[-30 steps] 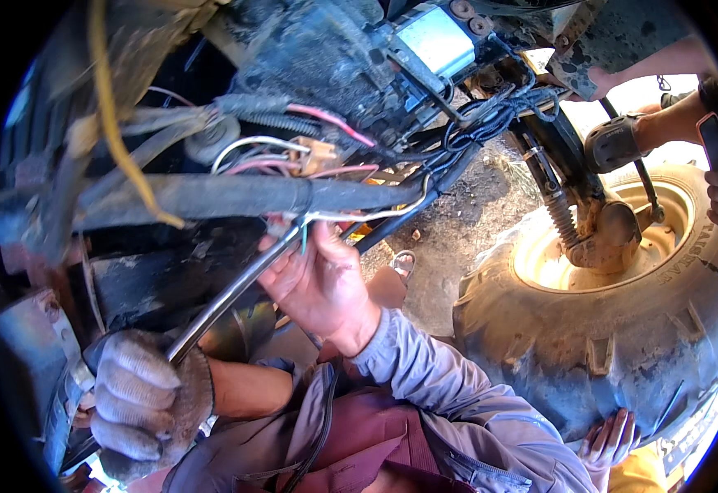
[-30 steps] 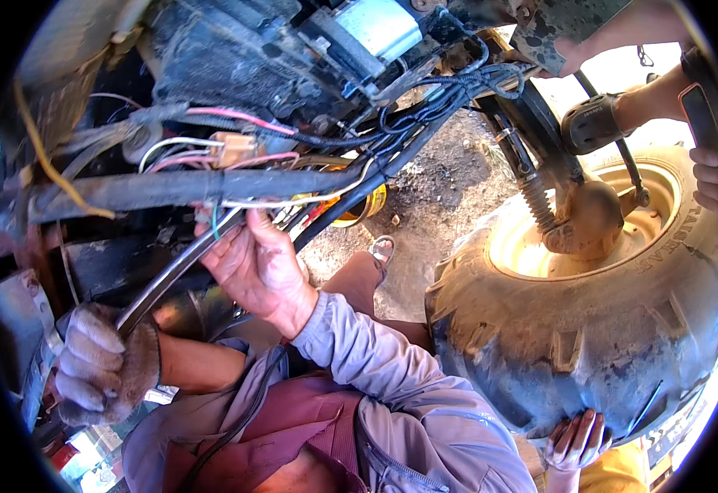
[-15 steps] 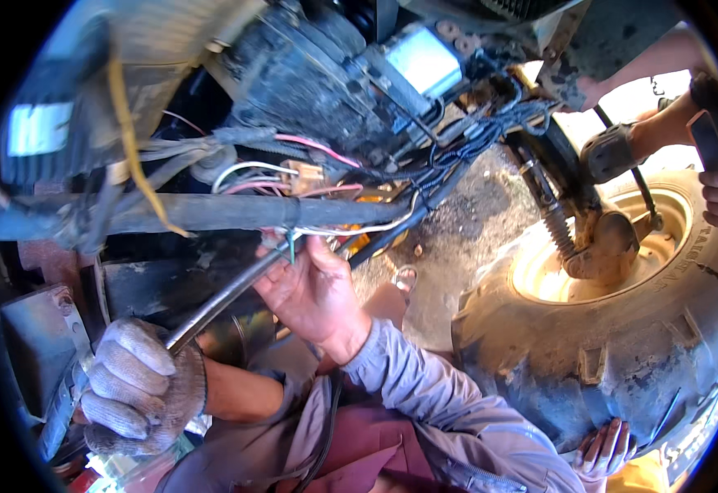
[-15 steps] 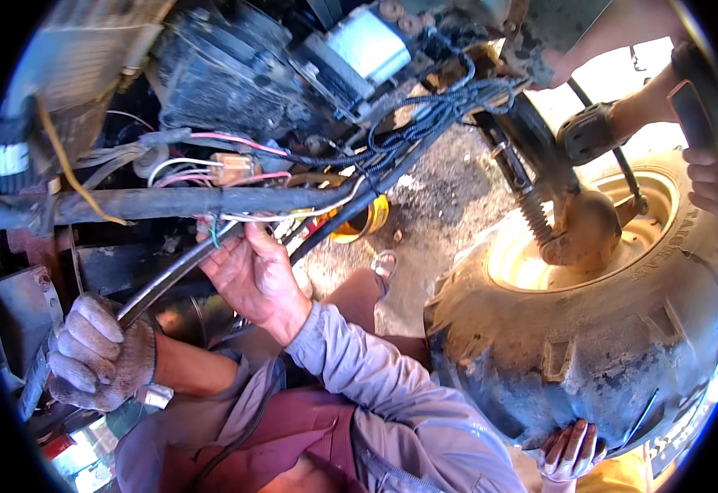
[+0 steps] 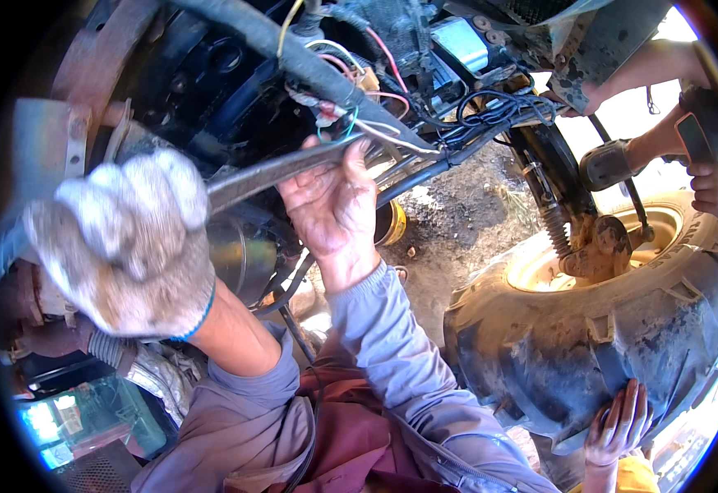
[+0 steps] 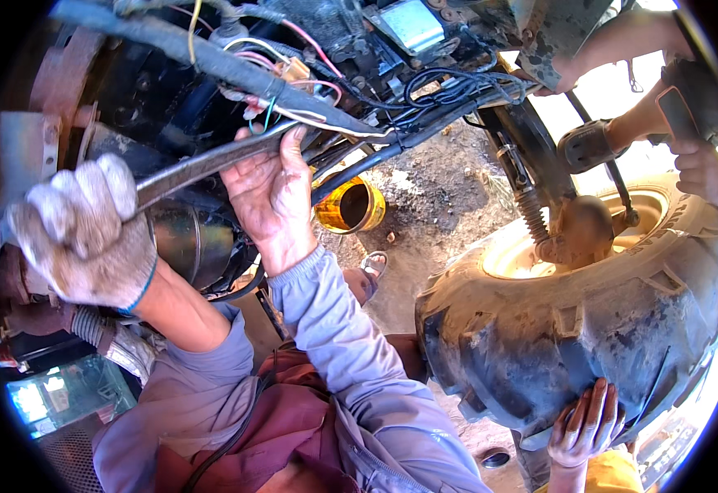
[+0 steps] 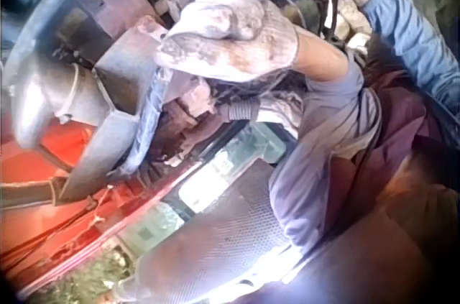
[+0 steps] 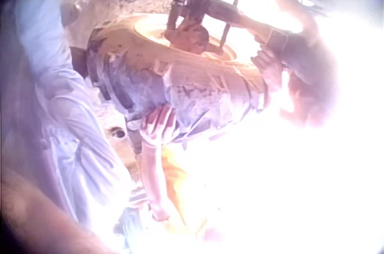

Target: The person works underneath a vehicle, using a wrench to tighten bolts on the undercarriage. They then use a yellow tool to manipulate a component near the oil pan, with a yellow bucket placed below to catch fluids.

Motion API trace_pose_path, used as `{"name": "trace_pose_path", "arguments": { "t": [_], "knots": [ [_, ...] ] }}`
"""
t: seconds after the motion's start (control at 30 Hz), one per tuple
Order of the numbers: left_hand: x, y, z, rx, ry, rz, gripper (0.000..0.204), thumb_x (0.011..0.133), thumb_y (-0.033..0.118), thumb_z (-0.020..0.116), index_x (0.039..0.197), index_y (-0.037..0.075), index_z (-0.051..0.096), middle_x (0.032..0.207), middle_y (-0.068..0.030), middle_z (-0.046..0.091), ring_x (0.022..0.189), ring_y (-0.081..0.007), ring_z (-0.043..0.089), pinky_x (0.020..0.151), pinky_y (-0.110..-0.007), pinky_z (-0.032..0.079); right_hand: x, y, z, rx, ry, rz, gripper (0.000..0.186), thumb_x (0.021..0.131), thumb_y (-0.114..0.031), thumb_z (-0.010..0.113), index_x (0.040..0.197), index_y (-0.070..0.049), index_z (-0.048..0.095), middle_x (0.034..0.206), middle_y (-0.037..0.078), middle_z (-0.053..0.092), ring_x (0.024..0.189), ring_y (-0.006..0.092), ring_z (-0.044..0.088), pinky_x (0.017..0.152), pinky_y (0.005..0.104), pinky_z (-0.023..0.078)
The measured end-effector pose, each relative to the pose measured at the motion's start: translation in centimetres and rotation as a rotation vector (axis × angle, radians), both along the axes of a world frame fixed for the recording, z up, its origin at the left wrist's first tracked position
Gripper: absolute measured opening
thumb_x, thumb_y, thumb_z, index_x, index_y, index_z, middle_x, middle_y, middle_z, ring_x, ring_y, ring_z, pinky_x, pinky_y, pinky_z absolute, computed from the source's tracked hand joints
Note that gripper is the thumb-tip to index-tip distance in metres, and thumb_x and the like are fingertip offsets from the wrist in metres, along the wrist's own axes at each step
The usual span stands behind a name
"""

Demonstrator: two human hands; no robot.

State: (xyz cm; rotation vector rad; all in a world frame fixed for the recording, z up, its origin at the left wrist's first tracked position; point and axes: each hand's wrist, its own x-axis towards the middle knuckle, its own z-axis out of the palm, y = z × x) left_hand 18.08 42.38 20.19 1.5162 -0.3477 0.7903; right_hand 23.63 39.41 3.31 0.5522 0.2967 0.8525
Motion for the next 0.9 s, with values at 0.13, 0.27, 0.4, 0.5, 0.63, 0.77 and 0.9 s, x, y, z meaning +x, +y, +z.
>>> {"name": "trace_pose_path", "arguments": {
  "t": [0.13,0.27,0.4,0.5,0.63,0.77,0.9],
  "knots": [
    [-1.6,-0.1,-1.1,0.14,0.021,-0.077,0.034,0.1,0.032,0.04,0.074,0.011,0.045,0.058,-0.0031,0.043,0.047,-0.0154,0.037,0.053,-0.036,0.038,-0.4,-0.4,-1.4,0.015,-0.076,-0.066,0.028,0.094,-0.037,0.058,0.097,-0.011,0.067,0.092,0.006,0.072,0.082,0.0242,0.069,0.081,0.0437,0.053],
    [-2.1,0.3,-2.3,0.183,-0.082,0.395,0.026,0.096,0.029,0.048,0.091,0.004,0.051,0.08,-0.0128,0.054,0.067,-0.0233,0.053,0.064,-0.04,0.046,0.3,-0.6,-0.2,-0.024,-0.078,-0.072,0.034,0.094,-0.042,0.057,0.099,-0.009,0.064,0.095,0.007,0.071,0.094,0.0224,0.067,0.088,0.0429,0.051],
    [-2.8,-3.0,-3.2,0.317,-0.013,0.527,0.027,0.093,0.02,0.054,0.106,-0.003,0.06,0.093,-0.0164,0.064,0.077,-0.0266,0.062,0.07,-0.04,0.053,0.4,-0.7,-0.4,-0.101,-0.023,-0.119,0.028,0.096,-0.039,0.056,0.096,-0.012,0.064,0.092,0.006,0.07,0.091,0.0249,0.066,0.086,0.0458,0.05],
    [-4.9,-6.9,-2.1,0.314,0.159,0.095,0.022,0.091,0.015,0.055,0.103,-0.002,0.063,0.09,-0.0139,0.065,0.069,-0.0232,0.059,0.063,-0.037,0.049,-2.1,-2.1,-1.9,0.036,-0.097,0.04,0.033,0.093,-0.045,0.058,0.092,-0.012,0.064,0.082,0.005,0.067,0.073,0.0243,0.06,0.07,0.0404,0.047],
    [-5.6,-9.5,-5.6,-0.082,0.252,0.282,0.035,0.09,0.025,0.062,0.061,0.006,0.063,0.059,-0.0043,0.06,0.048,-0.0205,0.055,0.048,-0.035,0.047,-3.1,-6.8,-5.6,-0.164,0.092,0.095,0.024,0.096,-0.037,0.057,0.095,-0.015,0.065,0.081,0.004,0.066,0.074,0.0223,0.061,0.067,0.0388,0.047],
    [-9.3,-9.1,-8.4,0.069,0.018,0.162,0.037,0.09,0.027,0.065,0.06,0.006,0.063,0.059,-0.0051,0.059,0.048,-0.0203,0.056,0.047,-0.037,0.046,-5.6,-9.5,-5.7,-0.242,-0.052,0.093,0.02,0.096,-0.03,0.059,0.104,-0.012,0.061,0.084,0.005,0.063,0.078,0.0162,0.061,0.067,0.0324,0.046],
    [-13.3,-10.4,-13.1,-0.313,0.096,0.274,0.038,0.087,0.038,0.067,0.071,0.006,0.054,0.06,-0.0039,0.058,0.05,-0.015,0.055,0.049,-0.032,0.043,-5.9,-12.1,-10.1,-0.571,-0.224,0.085,0.019,0.097,-0.029,0.058,0.102,-0.011,0.063,0.084,0.009,0.067,0.074,0.0254,0.064,0.073,0.042,0.052]
  ]
}}
